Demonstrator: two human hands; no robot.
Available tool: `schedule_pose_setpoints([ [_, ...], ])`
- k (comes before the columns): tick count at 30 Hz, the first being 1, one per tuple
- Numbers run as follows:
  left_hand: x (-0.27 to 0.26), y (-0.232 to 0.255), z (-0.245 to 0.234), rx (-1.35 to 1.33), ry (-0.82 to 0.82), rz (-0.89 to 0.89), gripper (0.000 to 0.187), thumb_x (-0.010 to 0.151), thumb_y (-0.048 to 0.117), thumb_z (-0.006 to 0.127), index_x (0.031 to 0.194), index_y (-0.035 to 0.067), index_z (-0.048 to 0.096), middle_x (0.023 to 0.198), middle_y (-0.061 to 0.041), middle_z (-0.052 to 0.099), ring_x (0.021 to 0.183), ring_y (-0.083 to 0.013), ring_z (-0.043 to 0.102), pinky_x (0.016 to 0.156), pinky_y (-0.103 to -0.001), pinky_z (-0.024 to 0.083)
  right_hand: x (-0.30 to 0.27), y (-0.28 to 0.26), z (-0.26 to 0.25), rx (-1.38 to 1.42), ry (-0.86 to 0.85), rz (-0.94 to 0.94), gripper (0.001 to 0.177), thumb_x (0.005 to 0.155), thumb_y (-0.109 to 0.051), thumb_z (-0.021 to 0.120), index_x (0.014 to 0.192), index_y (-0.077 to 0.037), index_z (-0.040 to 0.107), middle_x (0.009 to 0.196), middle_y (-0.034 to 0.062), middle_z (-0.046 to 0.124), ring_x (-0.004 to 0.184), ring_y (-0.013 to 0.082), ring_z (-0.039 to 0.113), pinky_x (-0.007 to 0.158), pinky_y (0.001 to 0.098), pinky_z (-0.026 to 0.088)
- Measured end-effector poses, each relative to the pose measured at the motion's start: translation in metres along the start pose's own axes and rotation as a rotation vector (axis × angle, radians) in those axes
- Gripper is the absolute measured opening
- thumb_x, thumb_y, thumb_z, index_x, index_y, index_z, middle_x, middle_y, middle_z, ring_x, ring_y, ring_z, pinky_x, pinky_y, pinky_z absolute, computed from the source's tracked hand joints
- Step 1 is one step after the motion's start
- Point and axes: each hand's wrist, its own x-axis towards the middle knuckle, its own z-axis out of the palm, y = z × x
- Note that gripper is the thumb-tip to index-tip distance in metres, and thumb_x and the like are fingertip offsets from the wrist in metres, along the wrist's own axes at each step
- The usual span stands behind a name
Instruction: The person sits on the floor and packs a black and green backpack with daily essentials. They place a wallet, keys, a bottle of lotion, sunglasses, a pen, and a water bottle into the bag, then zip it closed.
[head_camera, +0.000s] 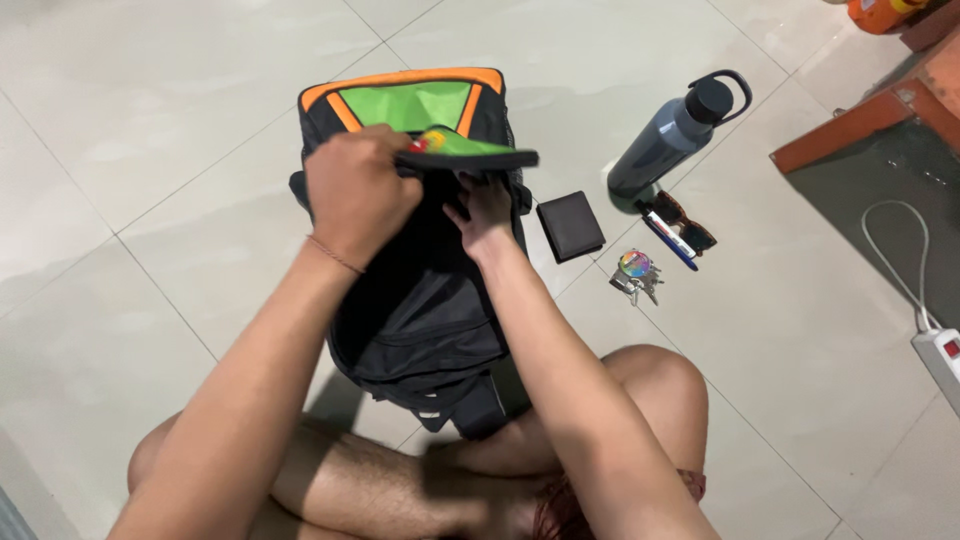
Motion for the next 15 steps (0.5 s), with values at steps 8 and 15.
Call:
schedule_pose_setpoints([
  [8,-0.043,-0.011,0.003,0.026,-0.222,-0.037,0.035,0.067,0.009,0.071,0.099,0.019,0.083,0.08,-0.011,0.072,0.072,-0.0338,0.069,0.065,-0.045,0.055,-0.149,-0.101,-0.086,-0.607,-0.694,0.039,0.044,0.099,-0.017,0.063,0.137,0.003,0.057,0.15,0.015,0.055,0.128,0.0311,0.064,0.101,0.0439,0.057],
  [15,-0.151,0.007,0.034,0.149,-0.477,-0.074,0.064,0.066,0.012,0.08,0.128,0.02,0.071,0.085,-0.01,0.066,0.079,-0.0324,0.065,0.068,-0.047,0.051,-0.126,-0.172,-0.201,-0.683,0.131,-0.361,0.024,0.097,-0.014,0.064,0.117,-0.002,0.068,0.111,0.0083,0.072,0.094,0.0174,0.071,0.073,0.03,0.059],
])
